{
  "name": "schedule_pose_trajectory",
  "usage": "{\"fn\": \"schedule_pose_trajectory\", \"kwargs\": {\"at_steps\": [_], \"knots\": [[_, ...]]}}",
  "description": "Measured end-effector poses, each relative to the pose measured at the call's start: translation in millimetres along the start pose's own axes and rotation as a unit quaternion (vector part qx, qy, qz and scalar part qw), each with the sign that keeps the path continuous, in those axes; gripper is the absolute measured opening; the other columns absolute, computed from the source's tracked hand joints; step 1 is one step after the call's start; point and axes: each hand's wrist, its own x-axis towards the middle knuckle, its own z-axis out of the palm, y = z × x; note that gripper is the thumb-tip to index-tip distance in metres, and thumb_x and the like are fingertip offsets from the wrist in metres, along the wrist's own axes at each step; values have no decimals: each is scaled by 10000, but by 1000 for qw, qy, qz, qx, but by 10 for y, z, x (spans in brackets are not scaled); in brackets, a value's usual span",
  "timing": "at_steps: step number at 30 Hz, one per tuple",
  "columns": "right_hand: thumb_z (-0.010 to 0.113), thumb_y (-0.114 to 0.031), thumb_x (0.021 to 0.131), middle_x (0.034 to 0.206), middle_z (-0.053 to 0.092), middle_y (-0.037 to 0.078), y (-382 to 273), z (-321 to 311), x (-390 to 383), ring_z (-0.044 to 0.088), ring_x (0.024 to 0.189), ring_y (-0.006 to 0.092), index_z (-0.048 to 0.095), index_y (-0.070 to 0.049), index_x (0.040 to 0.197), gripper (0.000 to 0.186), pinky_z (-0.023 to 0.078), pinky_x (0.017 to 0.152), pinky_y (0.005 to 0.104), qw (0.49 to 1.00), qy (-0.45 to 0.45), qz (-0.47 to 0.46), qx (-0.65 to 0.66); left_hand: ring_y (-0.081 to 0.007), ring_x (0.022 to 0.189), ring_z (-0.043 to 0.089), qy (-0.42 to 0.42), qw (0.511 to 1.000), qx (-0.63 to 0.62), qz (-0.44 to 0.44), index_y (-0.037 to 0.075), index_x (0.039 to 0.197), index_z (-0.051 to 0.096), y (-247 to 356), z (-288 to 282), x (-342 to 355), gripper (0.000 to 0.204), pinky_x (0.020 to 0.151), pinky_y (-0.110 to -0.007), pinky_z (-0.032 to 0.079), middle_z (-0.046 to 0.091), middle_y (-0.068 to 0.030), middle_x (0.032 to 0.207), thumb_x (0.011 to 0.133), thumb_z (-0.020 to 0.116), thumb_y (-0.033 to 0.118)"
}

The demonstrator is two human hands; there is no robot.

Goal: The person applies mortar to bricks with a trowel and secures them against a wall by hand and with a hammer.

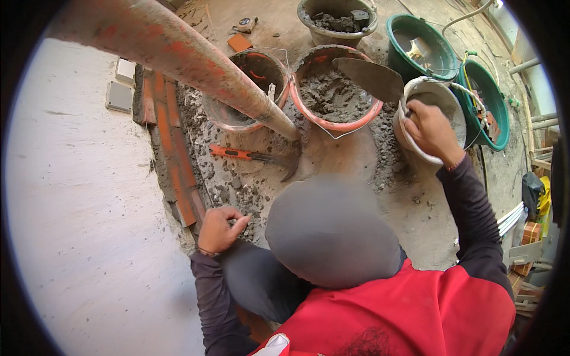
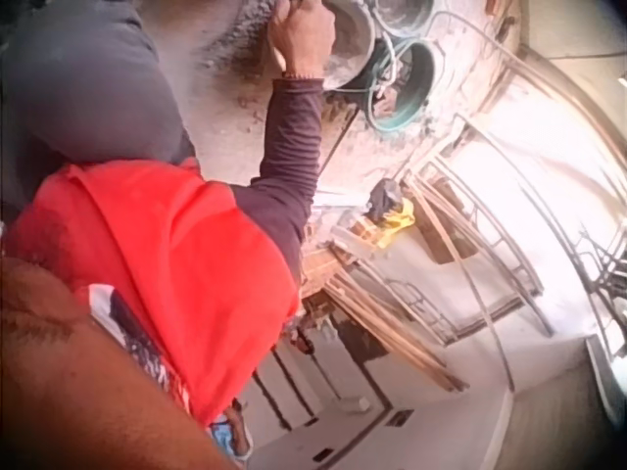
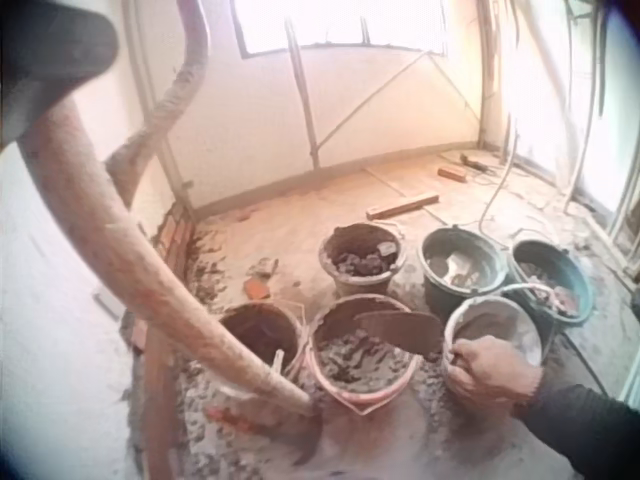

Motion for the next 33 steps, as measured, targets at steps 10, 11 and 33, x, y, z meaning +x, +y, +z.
{"fn": "schedule_pose_trajectory", "kwargs": {"at_steps": [10,11,33], "knots": [[548,-89,847,970,657,185,-62,96,962,628,951,385,596,-22,996,170,488,805,476,978,-76,-106,-160,-220,1054,645,67,934,-350,17,-19,1237,623,668,460,143,466,930,-336,480,683,-144,1116,1027,492,376],[542,-82,848,978,658,178,-6,164,986,626,967,378,591,-20,981,154,486,812,468,976,-70,-115,-174,-232,1149,593,42,910,-409,47,-33,1308,553,803,501,192,565,1000,-345,434,628,-153,1224,1020,451,442],[619,-72,784,820,663,159,-39,218,1195,672,806,343,677,-25,820,83,533,712,437,948,-65,-159,-269,-255,1411,382,-186,737,-648,36,-46,1491,343,918,1015,523,694,1172,-376,283,412,-149,1521,1001,451,433]]}}
